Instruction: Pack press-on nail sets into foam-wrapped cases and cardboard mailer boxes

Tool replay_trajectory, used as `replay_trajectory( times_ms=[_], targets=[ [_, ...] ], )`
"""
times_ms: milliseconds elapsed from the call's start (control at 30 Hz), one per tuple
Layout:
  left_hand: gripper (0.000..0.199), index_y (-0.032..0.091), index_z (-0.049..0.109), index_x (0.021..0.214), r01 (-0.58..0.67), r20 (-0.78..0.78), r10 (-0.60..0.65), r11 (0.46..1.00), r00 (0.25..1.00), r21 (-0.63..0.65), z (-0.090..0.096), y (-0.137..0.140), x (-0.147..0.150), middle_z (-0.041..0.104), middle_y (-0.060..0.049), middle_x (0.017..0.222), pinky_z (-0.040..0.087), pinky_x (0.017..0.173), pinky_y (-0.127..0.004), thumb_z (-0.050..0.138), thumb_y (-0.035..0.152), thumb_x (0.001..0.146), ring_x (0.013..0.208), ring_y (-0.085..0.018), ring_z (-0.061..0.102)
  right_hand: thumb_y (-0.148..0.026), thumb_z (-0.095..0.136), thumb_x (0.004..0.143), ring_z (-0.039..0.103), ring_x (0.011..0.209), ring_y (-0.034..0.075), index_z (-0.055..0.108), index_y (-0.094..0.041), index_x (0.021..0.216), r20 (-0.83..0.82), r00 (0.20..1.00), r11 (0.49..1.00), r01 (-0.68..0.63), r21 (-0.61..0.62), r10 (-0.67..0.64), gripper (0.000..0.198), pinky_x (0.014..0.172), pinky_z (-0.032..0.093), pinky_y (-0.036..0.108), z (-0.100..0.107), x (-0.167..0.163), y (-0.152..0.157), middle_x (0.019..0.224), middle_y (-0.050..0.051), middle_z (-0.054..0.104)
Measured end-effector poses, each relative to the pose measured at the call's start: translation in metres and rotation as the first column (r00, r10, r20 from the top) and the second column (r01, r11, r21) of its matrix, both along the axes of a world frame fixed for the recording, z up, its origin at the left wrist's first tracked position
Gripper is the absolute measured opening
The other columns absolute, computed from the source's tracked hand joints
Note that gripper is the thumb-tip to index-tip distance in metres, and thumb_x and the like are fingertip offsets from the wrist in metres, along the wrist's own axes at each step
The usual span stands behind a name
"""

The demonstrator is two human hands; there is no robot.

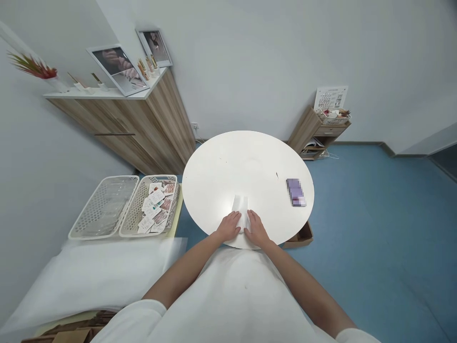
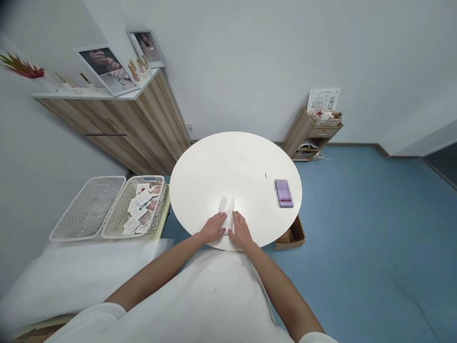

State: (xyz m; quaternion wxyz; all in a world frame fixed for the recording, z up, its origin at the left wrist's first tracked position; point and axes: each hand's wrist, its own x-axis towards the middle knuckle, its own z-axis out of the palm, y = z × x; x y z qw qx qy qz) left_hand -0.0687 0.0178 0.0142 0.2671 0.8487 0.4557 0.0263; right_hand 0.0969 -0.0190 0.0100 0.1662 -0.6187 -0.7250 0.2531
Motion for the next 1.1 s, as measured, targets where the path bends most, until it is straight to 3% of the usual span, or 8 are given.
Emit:
replay_trajectory(
  times_ms=[100,167,367,500,600,700,833,1100],
  targets=[
    [0.057,0.017,0.032,0.128,-0.02,0.029,0.02,1.0,0.999,-0.01,0.003,0.001,0.001,0.036,-0.009,0.135,0.024,0.102,-0.038,0.045,0.027,0.074,0.126,-0.024,0.027,-0.029,0.054,0.068,0.011,0.131,0.027,0.013,-0.013,0.135,0.123,0.965,0.973,-0.224,-0.06,0.23,0.081,0.103,0.022,0.041,0.0,0.0,-0.003,0.143,0.013,0.012],
    [0.055,0.018,0.035,0.125,-0.034,0.06,0.036,0.999,0.998,-0.04,0.006,0.001,0.002,0.04,-0.007,0.131,0.027,0.099,-0.039,0.046,0.026,0.071,0.123,-0.024,0.032,-0.029,0.058,0.065,0.012,0.131,0.028,0.014,-0.01,0.135,0.167,0.945,0.957,-0.262,-0.127,0.281,0.085,0.102,0.022,0.041,0.001,-0.003,-0.002,0.143,0.015,0.014],
    [0.054,0.021,0.043,0.118,-0.128,0.169,0.165,0.968,0.972,-0.214,0.012,-0.008,0.0,0.054,-0.008,0.115,0.036,0.089,-0.037,0.052,0.023,0.065,0.106,-0.025,0.048,-0.022,0.057,0.064,0.038,0.115,0.029,0.035,-0.011,0.124,0.13,0.938,0.94,-0.299,-0.162,0.321,0.065,0.094,0.032,0.04,0.017,-0.004,-0.005,0.128,0.017,0.04],
    [0.042,0.02,0.049,0.111,-0.197,0.326,0.308,0.923,0.894,-0.331,0.011,-0.016,-0.006,0.056,-0.007,0.113,0.039,0.089,-0.033,0.052,0.029,0.07,0.104,-0.022,0.051,-0.026,0.056,0.066,0.046,0.102,0.026,0.047,-0.017,0.112,0.007,0.937,0.913,-0.337,-0.228,0.348,0.047,0.086,0.037,0.037,0.035,0.004,-0.001,0.114,0.011,0.051],
    [0.036,0.019,0.051,0.108,-0.264,0.418,0.438,0.873,0.796,-0.411,0.009,-0.019,-0.008,0.057,-0.007,0.111,0.041,0.087,-0.032,0.046,0.038,0.078,0.102,-0.019,0.052,-0.024,0.052,0.07,0.048,0.099,0.023,0.053,-0.018,0.104,-0.094,0.955,0.904,-0.298,-0.306,0.283,0.035,0.085,0.037,0.034,0.043,0.008,0.014,0.109,0.009,0.054],
    [0.035,0.018,0.052,0.105,-0.293,0.453,0.492,0.849,0.743,-0.44,0.005,-0.019,-0.008,0.058,-0.007,0.108,0.042,0.086,-0.031,0.045,0.04,0.079,0.099,-0.018,0.053,-0.026,0.051,0.071,0.052,0.089,0.02,0.057,-0.018,0.089,-0.17,0.979,0.887,-0.176,-0.427,0.113,0.021,0.075,0.04,0.029,0.045,0.01,0.031,0.107,0.008,0.055],
    [0.036,0.019,0.051,0.107,-0.307,0.456,0.489,0.856,0.744,-0.417,0.002,-0.015,-0.004,0.058,-0.006,0.108,0.042,0.086,-0.031,0.054,0.031,0.073,0.098,-0.018,0.053,-0.031,0.049,0.072,0.053,0.071,0.017,0.054,-0.019,0.076,-0.185,0.981,0.849,-0.049,-0.526,-0.058,0.014,0.059,0.039,0.025,0.044,0.011,0.047,0.087,0.004,0.059],
    [0.022,0.019,0.054,0.098,-0.497,0.253,0.607,0.778,0.753,-0.385,-0.001,-0.004,0.009,0.062,-0.004,0.094,0.043,0.078,-0.029,0.045,0.027,0.079,0.086,-0.017,0.057,-0.043,0.037,0.08,0.053,0.07,0.017,0.047,-0.02,0.086,-0.172,0.974,0.849,0.036,-0.528,-0.148,0.026,0.061,0.04,0.027,0.028,0.009,0.056,0.081,0.003,0.057]
  ],
)
